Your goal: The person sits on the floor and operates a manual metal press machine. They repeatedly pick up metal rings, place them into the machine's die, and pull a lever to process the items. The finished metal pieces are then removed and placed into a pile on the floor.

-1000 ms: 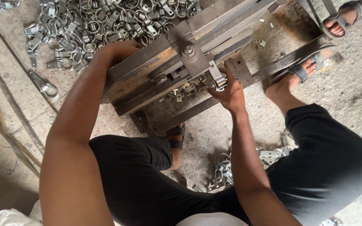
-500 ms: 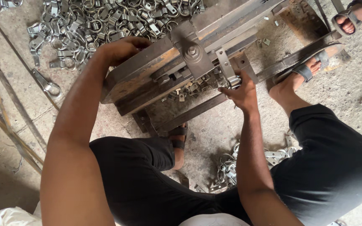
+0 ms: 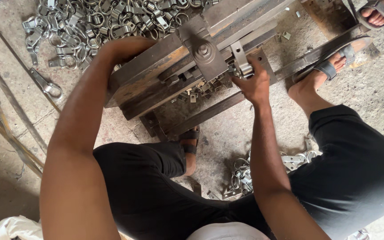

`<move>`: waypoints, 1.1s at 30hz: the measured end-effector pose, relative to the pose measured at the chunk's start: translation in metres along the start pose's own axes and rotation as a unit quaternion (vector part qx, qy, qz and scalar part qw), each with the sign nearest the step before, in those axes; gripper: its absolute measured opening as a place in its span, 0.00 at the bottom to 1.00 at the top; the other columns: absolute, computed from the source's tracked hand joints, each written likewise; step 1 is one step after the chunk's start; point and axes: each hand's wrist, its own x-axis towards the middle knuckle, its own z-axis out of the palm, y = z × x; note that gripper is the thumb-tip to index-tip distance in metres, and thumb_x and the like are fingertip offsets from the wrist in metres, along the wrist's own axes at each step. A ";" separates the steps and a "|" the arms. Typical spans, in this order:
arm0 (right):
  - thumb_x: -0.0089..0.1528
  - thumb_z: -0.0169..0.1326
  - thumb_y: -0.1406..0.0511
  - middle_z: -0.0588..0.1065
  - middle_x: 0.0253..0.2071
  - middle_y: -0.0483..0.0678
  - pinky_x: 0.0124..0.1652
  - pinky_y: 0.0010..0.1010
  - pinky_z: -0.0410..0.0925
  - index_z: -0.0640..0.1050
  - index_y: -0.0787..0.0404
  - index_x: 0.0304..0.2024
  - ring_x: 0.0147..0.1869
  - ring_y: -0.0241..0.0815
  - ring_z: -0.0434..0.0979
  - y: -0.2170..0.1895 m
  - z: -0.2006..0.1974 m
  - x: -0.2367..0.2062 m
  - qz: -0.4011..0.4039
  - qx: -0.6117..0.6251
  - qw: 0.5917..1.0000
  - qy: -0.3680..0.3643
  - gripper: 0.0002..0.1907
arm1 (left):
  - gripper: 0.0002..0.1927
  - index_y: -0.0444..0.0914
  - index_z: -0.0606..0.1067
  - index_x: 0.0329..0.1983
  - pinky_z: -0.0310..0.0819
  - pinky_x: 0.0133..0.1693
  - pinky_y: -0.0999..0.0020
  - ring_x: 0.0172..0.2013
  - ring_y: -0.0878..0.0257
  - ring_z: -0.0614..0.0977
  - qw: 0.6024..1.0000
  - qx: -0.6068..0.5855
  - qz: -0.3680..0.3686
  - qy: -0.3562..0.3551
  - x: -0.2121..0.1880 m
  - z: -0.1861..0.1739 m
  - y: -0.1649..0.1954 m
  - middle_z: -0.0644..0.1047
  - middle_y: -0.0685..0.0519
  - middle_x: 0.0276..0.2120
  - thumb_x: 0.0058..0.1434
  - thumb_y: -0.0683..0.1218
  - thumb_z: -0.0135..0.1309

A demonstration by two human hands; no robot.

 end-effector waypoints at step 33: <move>0.53 0.68 0.70 0.77 0.52 0.65 0.53 0.42 0.72 0.69 0.68 0.59 0.54 0.59 0.79 -0.006 0.027 -0.004 -0.060 0.044 0.997 -0.032 0.34 | 0.23 0.37 0.77 0.56 0.67 0.31 0.61 0.30 0.64 0.75 0.935 -0.071 0.272 0.214 -0.035 -0.047 0.015 0.76 0.52 0.34 0.73 0.60 0.59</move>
